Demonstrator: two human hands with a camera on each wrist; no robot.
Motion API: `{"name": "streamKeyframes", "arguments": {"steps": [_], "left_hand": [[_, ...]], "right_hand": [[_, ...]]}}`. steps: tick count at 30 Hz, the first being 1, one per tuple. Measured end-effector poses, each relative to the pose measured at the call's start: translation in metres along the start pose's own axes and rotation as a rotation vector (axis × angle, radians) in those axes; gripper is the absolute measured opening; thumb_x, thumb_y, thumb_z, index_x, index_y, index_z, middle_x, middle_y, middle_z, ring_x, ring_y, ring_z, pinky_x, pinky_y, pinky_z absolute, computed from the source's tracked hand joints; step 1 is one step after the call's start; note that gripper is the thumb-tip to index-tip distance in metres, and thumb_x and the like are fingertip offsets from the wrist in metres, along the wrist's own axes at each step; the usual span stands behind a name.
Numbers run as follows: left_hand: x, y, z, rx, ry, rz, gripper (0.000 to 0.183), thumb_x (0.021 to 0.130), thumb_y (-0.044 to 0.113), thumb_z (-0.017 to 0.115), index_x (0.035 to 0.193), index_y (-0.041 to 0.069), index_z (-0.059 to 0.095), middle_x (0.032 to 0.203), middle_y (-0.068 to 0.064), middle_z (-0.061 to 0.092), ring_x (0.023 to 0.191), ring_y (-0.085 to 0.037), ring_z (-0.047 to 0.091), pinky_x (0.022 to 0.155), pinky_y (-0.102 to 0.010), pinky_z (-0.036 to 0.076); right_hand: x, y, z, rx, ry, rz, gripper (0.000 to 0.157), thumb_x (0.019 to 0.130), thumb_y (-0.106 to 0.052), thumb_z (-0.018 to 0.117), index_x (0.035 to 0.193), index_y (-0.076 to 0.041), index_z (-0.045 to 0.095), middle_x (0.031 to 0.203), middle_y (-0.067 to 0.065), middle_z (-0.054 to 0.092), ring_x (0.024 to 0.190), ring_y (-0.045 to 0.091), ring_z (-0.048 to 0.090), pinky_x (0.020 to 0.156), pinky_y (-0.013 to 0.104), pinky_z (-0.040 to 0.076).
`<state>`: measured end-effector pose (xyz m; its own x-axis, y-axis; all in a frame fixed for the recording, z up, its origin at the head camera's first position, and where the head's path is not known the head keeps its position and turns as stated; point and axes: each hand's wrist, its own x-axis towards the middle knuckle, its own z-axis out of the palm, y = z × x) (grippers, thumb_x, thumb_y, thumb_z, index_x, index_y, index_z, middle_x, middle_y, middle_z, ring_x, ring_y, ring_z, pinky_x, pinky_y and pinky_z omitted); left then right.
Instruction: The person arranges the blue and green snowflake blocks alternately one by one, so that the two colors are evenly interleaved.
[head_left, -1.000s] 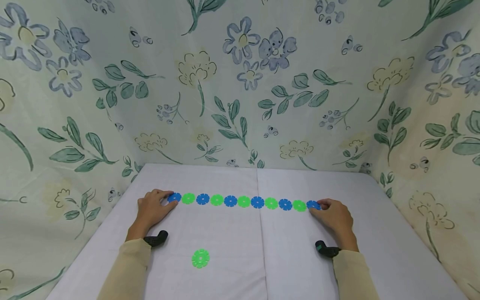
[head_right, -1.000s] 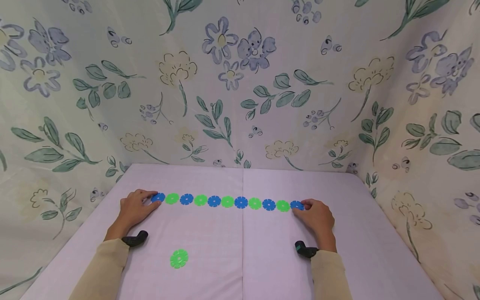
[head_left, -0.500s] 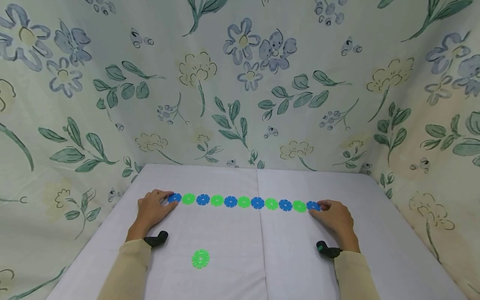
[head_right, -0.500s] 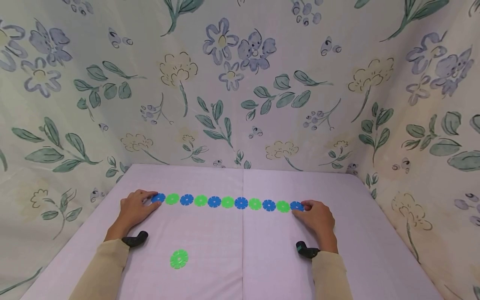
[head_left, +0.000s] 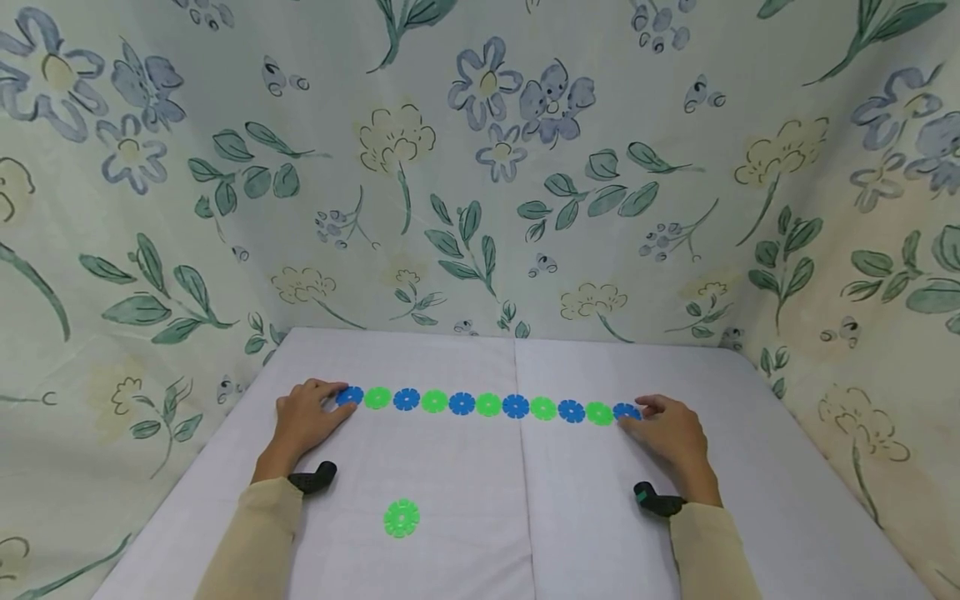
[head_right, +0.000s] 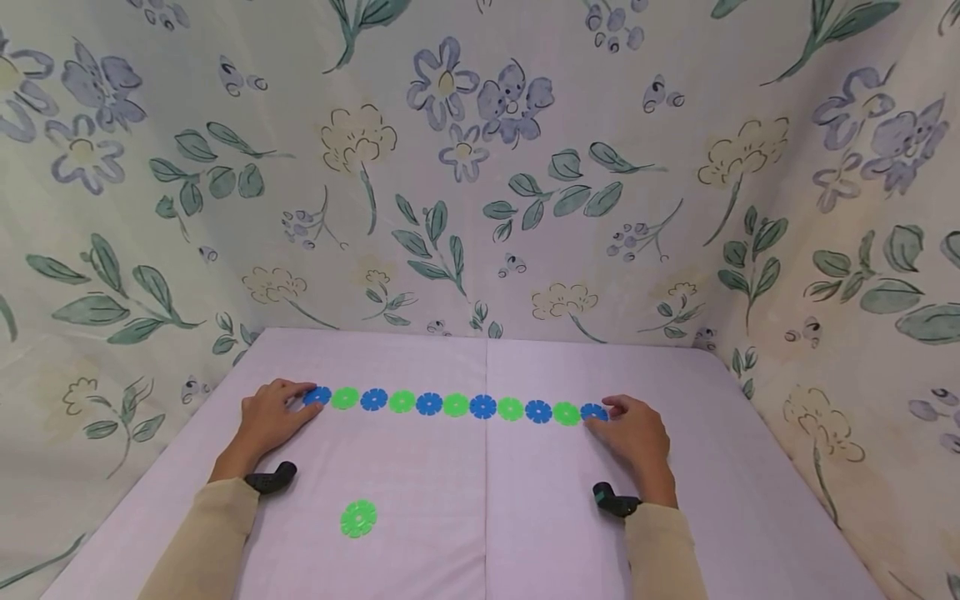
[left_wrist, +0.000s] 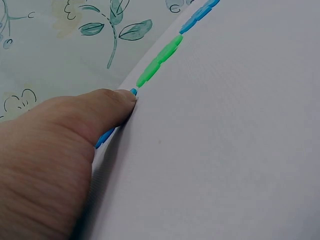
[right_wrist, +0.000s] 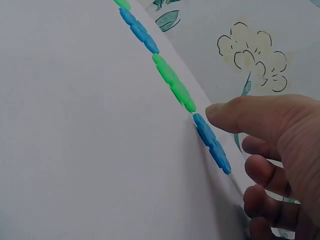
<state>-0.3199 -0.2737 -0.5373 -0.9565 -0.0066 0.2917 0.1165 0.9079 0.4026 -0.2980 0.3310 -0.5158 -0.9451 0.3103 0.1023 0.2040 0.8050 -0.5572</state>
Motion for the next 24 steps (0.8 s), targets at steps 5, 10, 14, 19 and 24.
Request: {"name": "streamKeyframes", "arguments": {"steps": [5,10,14,19,24], "left_hand": [[0.0,0.0,0.0,-0.005,-0.003,0.001,0.056,0.09,0.054,0.068,0.133,0.018,0.066,0.127,-0.017,0.062,0.116,-0.039,0.054,0.089,-0.058,0.032],[-0.001,0.0,0.001,0.0,0.001,-0.001,0.055,0.09,0.053,0.068,0.132,0.018,0.066,0.127,-0.017,0.062,0.116,-0.039,0.054,0.088,-0.058,0.032],[-0.001,0.001,0.001,0.003,0.005,-0.001,0.056,0.09,0.055,0.067,0.132,0.018,0.066,0.127,-0.017,0.062,0.116,-0.038,0.054,0.088,-0.058,0.033],[0.0,-0.001,0.002,-0.002,0.003,-0.002,0.055,0.089,0.055,0.068,0.131,0.019,0.066,0.126,-0.016,0.062,0.115,-0.038,0.054,0.089,-0.058,0.032],[0.0,-0.002,0.003,-0.014,0.0,-0.003,0.054,0.089,0.053,0.069,0.131,0.02,0.066,0.126,-0.015,0.062,0.116,-0.037,0.054,0.089,-0.058,0.031]], "right_hand": [[-0.003,-0.011,-0.007,0.027,0.032,-0.01,0.056,0.086,-0.046,0.075,0.129,-0.011,0.065,0.118,0.016,0.065,0.103,0.035,0.057,0.079,0.047,0.046],[-0.007,-0.025,-0.013,0.026,0.075,-0.023,0.06,0.086,-0.052,0.073,0.13,-0.011,0.064,0.12,0.017,0.065,0.103,0.035,0.057,0.077,0.045,0.048],[-0.009,-0.035,-0.018,0.022,0.098,-0.063,0.058,0.087,-0.052,0.073,0.128,-0.012,0.066,0.119,0.016,0.065,0.099,0.032,0.058,0.072,0.041,0.048],[-0.013,-0.053,-0.021,-0.004,0.148,-0.173,0.055,0.086,-0.05,0.074,0.126,-0.012,0.067,0.114,0.015,0.068,0.097,0.031,0.06,0.071,0.04,0.048],[-0.019,-0.081,-0.021,-0.03,0.203,-0.316,0.049,0.085,-0.046,0.077,0.121,-0.013,0.07,0.105,0.012,0.071,0.085,0.026,0.062,0.063,0.033,0.046]]}}
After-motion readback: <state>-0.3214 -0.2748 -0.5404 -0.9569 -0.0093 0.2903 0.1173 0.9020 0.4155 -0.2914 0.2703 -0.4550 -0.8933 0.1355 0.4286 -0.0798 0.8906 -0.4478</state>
